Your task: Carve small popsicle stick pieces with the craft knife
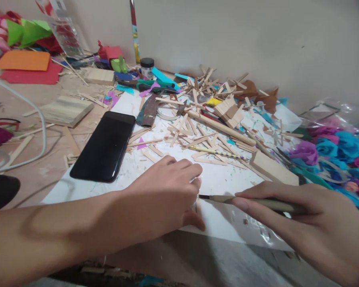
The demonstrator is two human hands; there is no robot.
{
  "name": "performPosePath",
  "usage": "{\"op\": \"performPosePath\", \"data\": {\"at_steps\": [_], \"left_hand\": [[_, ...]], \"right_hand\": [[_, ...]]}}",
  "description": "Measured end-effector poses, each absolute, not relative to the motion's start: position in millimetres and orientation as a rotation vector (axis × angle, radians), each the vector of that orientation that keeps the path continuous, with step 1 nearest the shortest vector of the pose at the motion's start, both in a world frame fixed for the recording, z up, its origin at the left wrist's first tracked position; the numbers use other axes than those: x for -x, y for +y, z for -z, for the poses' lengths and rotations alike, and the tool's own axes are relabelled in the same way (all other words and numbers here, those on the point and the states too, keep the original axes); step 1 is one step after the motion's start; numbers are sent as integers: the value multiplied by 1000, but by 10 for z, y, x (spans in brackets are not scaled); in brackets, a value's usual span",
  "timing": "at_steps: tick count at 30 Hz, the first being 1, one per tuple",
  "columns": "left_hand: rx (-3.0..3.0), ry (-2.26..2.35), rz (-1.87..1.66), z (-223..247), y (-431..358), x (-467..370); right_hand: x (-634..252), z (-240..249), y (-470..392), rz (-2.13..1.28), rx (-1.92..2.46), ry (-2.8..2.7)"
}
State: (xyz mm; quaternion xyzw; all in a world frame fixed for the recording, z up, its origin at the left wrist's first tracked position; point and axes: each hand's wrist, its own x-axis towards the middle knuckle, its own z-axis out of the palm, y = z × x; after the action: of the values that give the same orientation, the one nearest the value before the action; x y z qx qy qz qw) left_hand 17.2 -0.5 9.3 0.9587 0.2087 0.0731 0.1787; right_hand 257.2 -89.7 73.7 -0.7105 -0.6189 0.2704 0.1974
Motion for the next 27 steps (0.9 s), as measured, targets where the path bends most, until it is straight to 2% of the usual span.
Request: {"op": "performPosePath", "data": {"at_steps": [6,14,21,27], "left_hand": [[-2766,553,-355,-17,-28,-138],[-2718,594,-376,-119,90,-95],[-2761,517,-519,-99,251,-11],[-2679,462,-441,-8,258,9]], "right_hand": [[-2610,-714,-895,-754,1941,-1756],[-2652,-554,-903,-765,1848,-1221],[-2936,-276,-854,-919,1632,-1219],[-2964,-197,-902,-1166,1536,-1045]]}}
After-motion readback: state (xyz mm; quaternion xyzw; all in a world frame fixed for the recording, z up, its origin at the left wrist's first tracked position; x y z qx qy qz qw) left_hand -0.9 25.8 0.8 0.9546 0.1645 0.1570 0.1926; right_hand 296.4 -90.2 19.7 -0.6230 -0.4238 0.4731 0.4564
